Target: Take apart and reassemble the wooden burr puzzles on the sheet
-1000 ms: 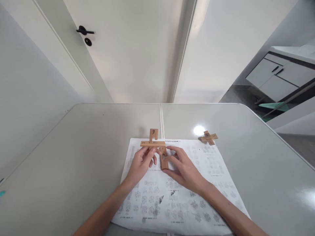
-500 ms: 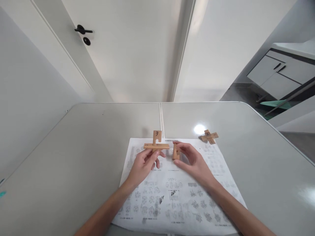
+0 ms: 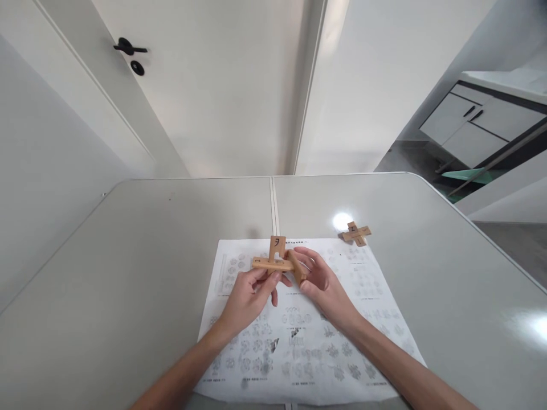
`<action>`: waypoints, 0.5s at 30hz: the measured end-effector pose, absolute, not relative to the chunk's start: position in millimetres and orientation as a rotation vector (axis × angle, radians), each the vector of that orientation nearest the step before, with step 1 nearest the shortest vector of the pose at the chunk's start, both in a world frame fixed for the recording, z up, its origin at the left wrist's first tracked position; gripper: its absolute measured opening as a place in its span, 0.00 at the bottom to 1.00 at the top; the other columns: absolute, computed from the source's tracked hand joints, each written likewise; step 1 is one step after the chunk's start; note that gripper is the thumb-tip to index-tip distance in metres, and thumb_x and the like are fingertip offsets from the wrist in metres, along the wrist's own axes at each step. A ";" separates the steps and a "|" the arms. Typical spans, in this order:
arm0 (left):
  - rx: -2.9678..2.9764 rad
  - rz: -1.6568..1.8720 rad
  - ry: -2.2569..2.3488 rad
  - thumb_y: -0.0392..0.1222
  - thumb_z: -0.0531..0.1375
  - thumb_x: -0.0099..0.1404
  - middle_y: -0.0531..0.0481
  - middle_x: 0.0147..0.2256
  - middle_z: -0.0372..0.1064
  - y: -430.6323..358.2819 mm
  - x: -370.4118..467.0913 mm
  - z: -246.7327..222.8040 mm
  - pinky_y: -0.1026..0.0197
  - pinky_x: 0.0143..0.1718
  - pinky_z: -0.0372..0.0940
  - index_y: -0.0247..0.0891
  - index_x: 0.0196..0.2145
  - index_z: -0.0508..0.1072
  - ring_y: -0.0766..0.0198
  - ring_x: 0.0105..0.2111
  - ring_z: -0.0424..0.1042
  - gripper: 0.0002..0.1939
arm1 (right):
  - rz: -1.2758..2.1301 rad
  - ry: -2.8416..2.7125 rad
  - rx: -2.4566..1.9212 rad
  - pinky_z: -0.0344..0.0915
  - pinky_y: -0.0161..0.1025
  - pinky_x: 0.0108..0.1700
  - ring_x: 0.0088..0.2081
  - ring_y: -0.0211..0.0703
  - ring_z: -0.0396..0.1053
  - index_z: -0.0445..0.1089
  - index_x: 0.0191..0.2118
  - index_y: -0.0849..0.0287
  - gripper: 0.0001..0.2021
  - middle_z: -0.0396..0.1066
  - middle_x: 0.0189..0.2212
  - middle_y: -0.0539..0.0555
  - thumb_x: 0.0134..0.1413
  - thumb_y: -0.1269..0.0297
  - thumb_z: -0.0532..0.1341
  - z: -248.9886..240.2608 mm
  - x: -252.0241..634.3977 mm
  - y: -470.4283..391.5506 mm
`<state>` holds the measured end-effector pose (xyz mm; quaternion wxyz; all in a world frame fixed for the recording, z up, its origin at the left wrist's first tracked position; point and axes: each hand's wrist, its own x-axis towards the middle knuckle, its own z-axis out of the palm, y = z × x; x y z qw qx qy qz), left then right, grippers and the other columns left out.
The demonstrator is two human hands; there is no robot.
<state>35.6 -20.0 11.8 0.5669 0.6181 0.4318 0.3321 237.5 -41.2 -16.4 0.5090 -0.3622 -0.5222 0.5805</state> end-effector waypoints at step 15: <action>1.658 0.499 0.883 0.49 0.46 0.81 0.50 0.29 0.68 -28.4 35.0 5.8 0.60 0.30 0.65 0.39 0.34 0.70 0.64 0.26 0.68 0.21 | 1.534 -1.253 -0.833 0.82 0.53 0.42 0.43 0.49 0.78 0.57 0.65 0.41 0.36 0.64 0.65 0.61 0.57 0.45 0.73 -14.6 234.1 -46.3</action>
